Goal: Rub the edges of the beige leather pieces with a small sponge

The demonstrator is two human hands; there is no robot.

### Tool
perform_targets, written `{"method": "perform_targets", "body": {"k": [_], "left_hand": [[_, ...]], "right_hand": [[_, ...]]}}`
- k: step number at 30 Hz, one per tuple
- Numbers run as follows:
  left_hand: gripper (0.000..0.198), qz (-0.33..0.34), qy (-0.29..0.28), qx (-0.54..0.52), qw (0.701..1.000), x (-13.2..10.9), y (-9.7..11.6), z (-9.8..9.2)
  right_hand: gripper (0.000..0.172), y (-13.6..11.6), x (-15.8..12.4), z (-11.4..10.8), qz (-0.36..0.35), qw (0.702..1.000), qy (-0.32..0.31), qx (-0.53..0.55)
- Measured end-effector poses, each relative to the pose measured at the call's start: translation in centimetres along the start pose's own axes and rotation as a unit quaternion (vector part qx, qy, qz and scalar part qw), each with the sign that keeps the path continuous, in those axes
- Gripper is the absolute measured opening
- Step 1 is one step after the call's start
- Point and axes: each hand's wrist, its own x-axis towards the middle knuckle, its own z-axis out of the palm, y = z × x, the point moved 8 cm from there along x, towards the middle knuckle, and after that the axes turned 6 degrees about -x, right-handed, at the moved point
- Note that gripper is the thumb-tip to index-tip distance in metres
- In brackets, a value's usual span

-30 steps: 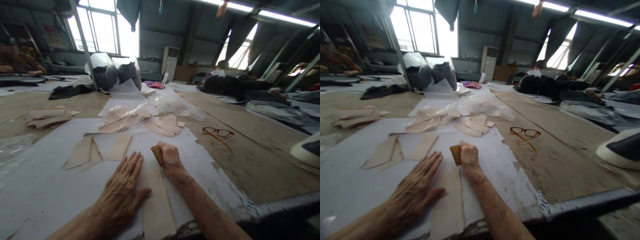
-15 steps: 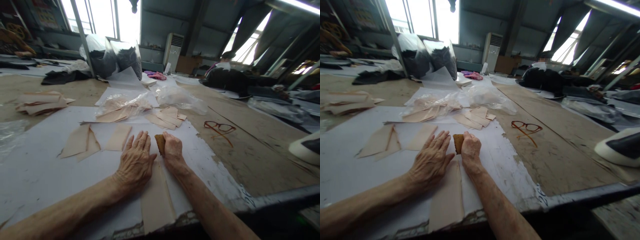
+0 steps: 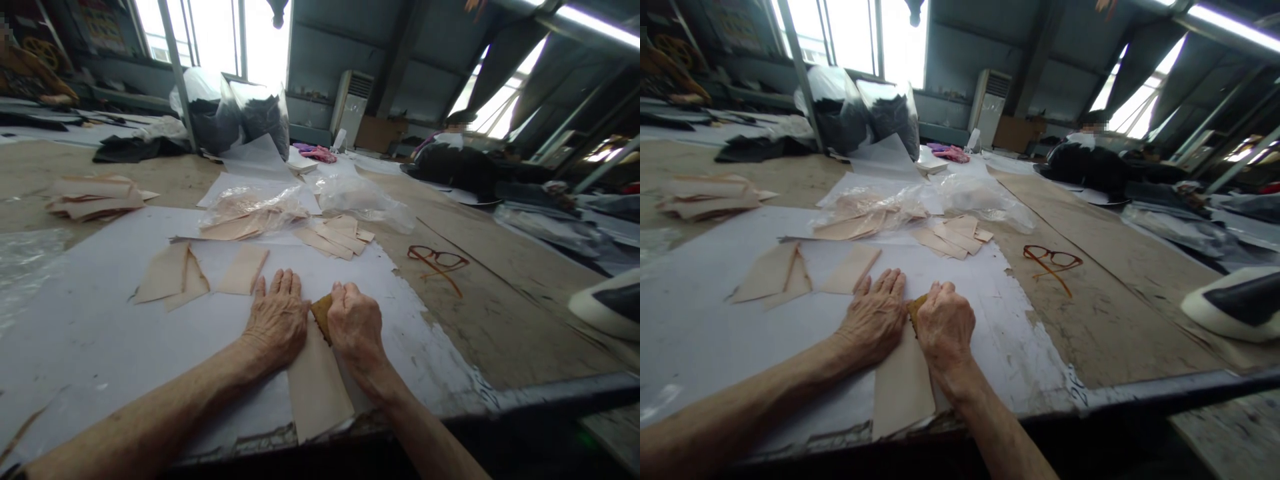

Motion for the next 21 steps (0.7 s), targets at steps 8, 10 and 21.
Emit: {"method": "perform_targets", "body": {"k": [8, 10, 21], "left_hand": [[0.040, -0.007, 0.047, -0.013, 0.999, 0.2, -0.2, -1.4], [0.036, -0.008, 0.063, -0.015, 0.998, 0.1, -0.4, -2.4], [0.048, 0.147, 0.085, 0.019, 0.985, -7.3, 4.1, -4.7]], "right_hand": [[0.031, 0.1, -0.6, 1.2, -0.001, 0.997, 0.020, -0.078], [0.031, -0.1, -0.7, 1.3, -0.007, 0.996, 0.029, -0.088], [0.029, -0.5, -0.8, 1.6, -0.028, 0.995, 0.035, -0.087]]}}
